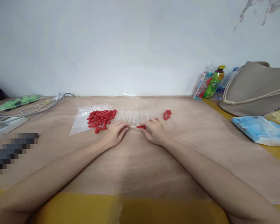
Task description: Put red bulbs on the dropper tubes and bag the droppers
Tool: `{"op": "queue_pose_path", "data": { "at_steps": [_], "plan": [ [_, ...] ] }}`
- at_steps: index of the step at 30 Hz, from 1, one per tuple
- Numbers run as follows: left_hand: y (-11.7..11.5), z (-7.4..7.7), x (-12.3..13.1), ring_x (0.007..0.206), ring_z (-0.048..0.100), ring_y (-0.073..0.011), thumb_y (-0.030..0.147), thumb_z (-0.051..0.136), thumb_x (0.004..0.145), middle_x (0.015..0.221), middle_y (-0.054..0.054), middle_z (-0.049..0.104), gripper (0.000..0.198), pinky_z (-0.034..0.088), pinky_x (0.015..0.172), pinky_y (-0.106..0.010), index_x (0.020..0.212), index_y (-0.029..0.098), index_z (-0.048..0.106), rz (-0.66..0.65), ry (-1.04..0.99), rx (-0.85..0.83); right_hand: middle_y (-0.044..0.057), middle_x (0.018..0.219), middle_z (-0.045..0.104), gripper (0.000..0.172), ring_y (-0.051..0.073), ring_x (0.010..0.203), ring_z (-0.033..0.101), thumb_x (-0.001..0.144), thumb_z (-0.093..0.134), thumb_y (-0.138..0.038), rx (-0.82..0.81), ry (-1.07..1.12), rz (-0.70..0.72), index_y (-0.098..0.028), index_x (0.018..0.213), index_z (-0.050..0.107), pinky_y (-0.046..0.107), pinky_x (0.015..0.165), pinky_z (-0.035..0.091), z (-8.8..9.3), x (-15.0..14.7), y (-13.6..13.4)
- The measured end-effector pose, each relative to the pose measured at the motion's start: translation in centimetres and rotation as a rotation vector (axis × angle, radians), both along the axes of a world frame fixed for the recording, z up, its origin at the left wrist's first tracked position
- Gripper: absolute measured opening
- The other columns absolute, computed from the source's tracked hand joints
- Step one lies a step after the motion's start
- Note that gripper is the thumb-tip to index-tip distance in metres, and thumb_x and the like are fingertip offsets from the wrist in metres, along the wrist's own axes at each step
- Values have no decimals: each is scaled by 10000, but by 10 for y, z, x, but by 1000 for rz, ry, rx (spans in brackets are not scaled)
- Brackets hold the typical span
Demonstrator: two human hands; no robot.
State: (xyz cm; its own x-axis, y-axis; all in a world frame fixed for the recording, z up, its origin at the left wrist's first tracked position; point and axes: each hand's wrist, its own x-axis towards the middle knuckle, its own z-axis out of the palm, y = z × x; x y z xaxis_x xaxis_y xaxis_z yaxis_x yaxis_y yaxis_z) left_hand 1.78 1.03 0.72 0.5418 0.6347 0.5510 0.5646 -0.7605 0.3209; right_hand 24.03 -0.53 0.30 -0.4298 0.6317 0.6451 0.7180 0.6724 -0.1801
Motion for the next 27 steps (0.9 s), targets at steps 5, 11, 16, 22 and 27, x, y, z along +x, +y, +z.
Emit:
{"op": "queue_pose_path", "data": {
  "at_steps": [5, 11, 16, 22, 27],
  "plan": [
    [0, 1, 1, 841, 564, -166, 166, 392, 877, 902, -49, 616, 190, 455, 757, -312, 963, 173, 561, -15, 23, 36, 31, 793, 662, 145, 183, 754, 546, 823, 491, -281, 6, 2, -2, -214, 904, 590, 367, 772, 283, 0, 0, 0],
    [1, 3, 7, 883, 554, -167, 159, 401, 867, 946, -65, 611, 224, 454, 793, -309, 1019, 171, 565, -76, 71, 106, 37, 790, 672, 184, 179, 739, 556, 856, 464, -308, 54, -45, -13, -216, 889, 621, 367, 750, 285, -1, -1, 1],
    [8, 0, 10, 858, 553, -166, 167, 405, 865, 896, -65, 613, 221, 461, 762, -304, 991, 174, 586, -125, 62, 158, 59, 753, 655, 224, 172, 709, 564, 868, 439, -289, 32, -27, 42, -189, 885, 639, 319, 659, 356, -5, 1, 5],
    [11, -3, 9, 817, 539, -163, 88, 370, 837, 853, -71, 608, 280, 459, 727, -292, 987, 157, 595, -186, 93, 216, 66, 712, 633, 228, 163, 670, 548, 866, 439, -279, 47, 46, 127, -176, 869, 642, 292, 617, 427, -9, 2, 8],
    [13, -2, 10, 780, 523, -166, 81, 356, 819, 832, -69, 595, 294, 455, 706, -298, 962, 161, 601, -188, 170, 200, 59, 706, 629, 222, 157, 651, 544, 867, 438, -280, 32, 49, 160, -191, 862, 641, 291, 607, 440, -10, 4, 7]
  ]
}}
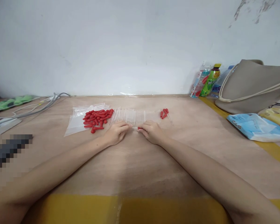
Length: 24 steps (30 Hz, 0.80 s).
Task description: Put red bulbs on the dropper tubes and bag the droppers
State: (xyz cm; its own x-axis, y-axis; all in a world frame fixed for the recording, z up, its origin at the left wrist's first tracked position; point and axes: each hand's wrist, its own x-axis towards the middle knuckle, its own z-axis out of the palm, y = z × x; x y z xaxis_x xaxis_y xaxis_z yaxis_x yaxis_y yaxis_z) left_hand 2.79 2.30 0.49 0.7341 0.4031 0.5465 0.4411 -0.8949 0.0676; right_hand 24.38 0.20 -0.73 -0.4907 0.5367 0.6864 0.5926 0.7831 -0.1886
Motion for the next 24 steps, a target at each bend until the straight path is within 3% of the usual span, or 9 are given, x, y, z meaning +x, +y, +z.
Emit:
{"op": "queue_pose_path", "data": {
  "at_steps": [10, 24],
  "plan": [
    [-7, 3, 1, 752, 509, -160, 65, 359, 826, 825, -79, 598, 269, 445, 681, -269, 947, 132, 590, -15, 31, 100, 54, 710, 626, 183, 158, 650, 530, 861, 455, -265, 73, -44, 71, -184, 871, 619, 285, 606, 433, -1, 1, 0],
    [-14, 5, 5, 720, 505, -154, 129, 316, 895, 794, -69, 594, 254, 429, 662, -276, 912, 143, 569, 42, 109, 298, 61, 718, 630, 206, 167, 673, 532, 854, 473, -297, 90, -148, 32, -156, 827, 620, 300, 635, 426, -1, 1, 1]
  ]
}}
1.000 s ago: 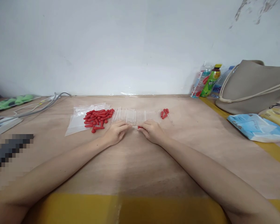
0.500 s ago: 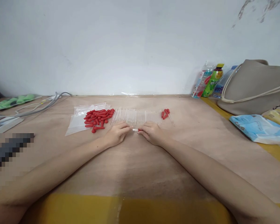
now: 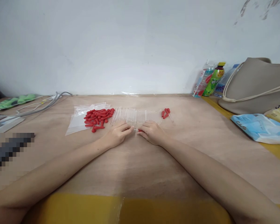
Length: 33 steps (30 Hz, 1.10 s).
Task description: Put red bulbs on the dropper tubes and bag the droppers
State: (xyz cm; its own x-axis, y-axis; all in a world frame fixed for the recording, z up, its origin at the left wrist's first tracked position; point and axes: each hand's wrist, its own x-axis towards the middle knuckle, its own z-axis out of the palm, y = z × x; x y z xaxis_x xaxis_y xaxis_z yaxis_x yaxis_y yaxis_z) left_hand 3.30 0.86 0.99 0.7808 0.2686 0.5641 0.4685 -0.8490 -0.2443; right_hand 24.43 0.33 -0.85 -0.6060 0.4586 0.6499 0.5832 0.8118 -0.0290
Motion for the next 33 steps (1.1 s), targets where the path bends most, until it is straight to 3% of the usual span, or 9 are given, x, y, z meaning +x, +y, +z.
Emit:
{"op": "queue_pose_path", "data": {
  "at_steps": [8, 13, 25, 29, 33],
  "plan": [
    [4, -6, -3, 751, 526, -156, 47, 393, 809, 838, -68, 620, 258, 467, 684, -278, 967, 137, 576, -83, -180, -91, 35, 697, 648, 138, 136, 644, 553, 829, 527, -261, -17, 179, 80, -172, 862, 628, 265, 624, 444, 1, -1, 1],
    [6, -4, -2, 763, 550, -153, 81, 390, 836, 851, -75, 621, 244, 476, 683, -276, 986, 133, 575, -119, -232, -185, 40, 680, 648, 129, 135, 629, 559, 818, 541, -254, -29, 227, 70, -172, 835, 639, 251, 589, 453, 3, -2, 3],
    [8, -5, -3, 703, 548, -153, 174, 380, 881, 780, -74, 613, 210, 465, 641, -267, 959, 120, 567, -76, -147, -247, 31, 666, 658, 153, 130, 592, 549, 817, 544, -204, 260, 141, 66, -182, 935, 639, 259, 588, 445, 3, -2, 3],
    [7, -3, -1, 697, 545, -150, 173, 367, 886, 766, -74, 606, 207, 464, 635, -260, 919, 115, 562, -60, -136, -242, 24, 680, 665, 166, 132, 601, 549, 819, 542, -201, 223, 155, 64, -199, 954, 639, 263, 596, 440, 6, -2, 1],
    [6, -4, 0, 685, 544, -148, 198, 410, 882, 738, -58, 606, 176, 464, 643, -261, 889, 121, 568, -44, -192, -193, 39, 694, 664, 247, 147, 625, 535, 784, 592, -307, 72, 223, -10, -167, 984, 629, 287, 621, 429, 6, 2, 2]
  ]
}}
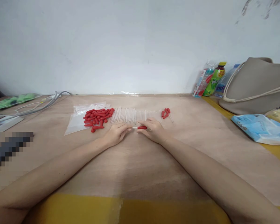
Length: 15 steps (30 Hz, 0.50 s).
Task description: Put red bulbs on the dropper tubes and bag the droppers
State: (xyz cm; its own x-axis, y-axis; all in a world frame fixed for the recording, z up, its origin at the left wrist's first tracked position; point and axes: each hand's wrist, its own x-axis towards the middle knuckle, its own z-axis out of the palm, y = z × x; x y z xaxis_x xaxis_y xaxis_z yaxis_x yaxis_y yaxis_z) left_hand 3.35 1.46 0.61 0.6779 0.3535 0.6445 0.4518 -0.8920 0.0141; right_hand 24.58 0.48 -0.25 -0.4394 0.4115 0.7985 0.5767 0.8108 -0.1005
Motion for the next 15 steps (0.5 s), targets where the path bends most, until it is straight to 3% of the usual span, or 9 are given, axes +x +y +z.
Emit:
{"op": "queue_pose_path", "data": {
  "at_steps": [4, 8, 15],
  "plan": [
    [-2, 1, 1, 708, 540, -149, 215, 433, 878, 763, -54, 616, 164, 465, 674, -269, 879, 134, 576, 20, -22, 10, 27, 697, 664, 210, 157, 669, 538, 780, 589, -361, -145, -80, -54, -195, 890, 656, 312, 650, 366, 2, 4, -1],
    [-3, 2, 1, 742, 541, -156, 220, 445, 875, 798, -61, 629, 165, 462, 695, -280, 890, 134, 585, 38, -28, 17, 30, 709, 664, 190, 158, 691, 536, 806, 558, -338, -180, -151, -81, -200, 890, 659, 314, 654, 327, 4, 4, -3],
    [1, 0, 0, 692, 560, -134, 245, 464, 868, 762, -48, 624, 176, 460, 651, -253, 891, 144, 606, 14, -50, 8, 44, 688, 638, 168, 147, 657, 534, 832, 509, -279, -186, -106, 38, -173, 805, 636, 285, 626, 390, 2, 1, -2]
  ]
}}
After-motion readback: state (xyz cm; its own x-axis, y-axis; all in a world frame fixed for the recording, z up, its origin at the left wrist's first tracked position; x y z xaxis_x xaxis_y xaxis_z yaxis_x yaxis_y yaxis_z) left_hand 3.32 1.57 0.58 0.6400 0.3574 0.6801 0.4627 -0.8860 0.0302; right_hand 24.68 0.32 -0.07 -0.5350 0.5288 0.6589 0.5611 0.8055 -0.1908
